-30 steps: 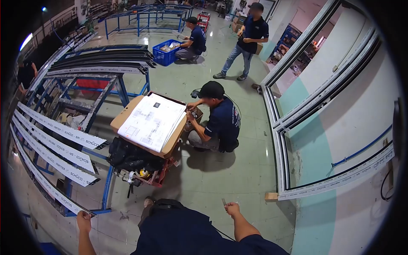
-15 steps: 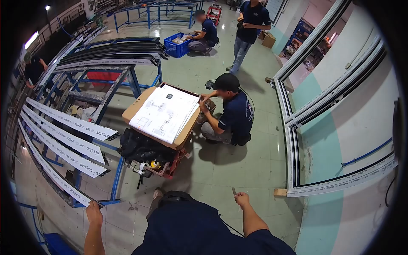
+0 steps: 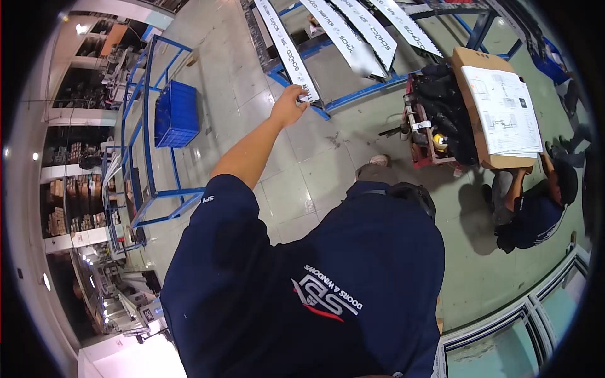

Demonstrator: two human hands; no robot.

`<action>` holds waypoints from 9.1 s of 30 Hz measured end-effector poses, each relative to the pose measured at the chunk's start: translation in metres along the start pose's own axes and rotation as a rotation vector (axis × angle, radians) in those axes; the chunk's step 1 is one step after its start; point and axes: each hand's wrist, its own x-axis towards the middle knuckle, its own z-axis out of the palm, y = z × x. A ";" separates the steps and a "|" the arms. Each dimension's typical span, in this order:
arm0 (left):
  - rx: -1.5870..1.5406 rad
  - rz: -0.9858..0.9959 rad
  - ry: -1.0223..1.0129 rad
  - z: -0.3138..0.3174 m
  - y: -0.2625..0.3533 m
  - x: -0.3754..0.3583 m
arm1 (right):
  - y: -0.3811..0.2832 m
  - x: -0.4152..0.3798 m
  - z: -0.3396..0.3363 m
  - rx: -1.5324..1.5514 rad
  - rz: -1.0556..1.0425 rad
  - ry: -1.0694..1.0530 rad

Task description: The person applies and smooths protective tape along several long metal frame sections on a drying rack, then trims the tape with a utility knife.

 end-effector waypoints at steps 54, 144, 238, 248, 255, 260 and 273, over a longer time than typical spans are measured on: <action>-0.112 0.192 -0.071 -0.002 -0.003 0.013 | -0.042 -0.051 0.056 -0.240 0.064 0.276; 0.063 0.378 -0.171 -0.027 -0.001 0.023 | -0.058 -0.024 0.063 -0.355 -0.053 0.201; -0.027 0.471 -0.126 -0.036 -0.007 0.047 | -0.635 -0.211 0.466 -0.544 -1.239 -0.474; -0.047 0.643 -0.155 -0.029 -0.003 0.058 | -0.431 -0.190 0.493 -0.203 -0.725 -0.536; -0.109 0.697 -0.152 -0.031 0.006 0.053 | -0.337 -0.177 0.469 -0.153 -0.415 -0.538; -0.114 0.640 -0.215 -0.031 0.010 0.055 | -0.321 -0.182 0.481 -0.143 -0.348 -0.580; -0.186 0.517 -0.267 -0.011 -0.004 0.061 | -0.340 -0.192 0.558 -0.279 -0.387 -0.780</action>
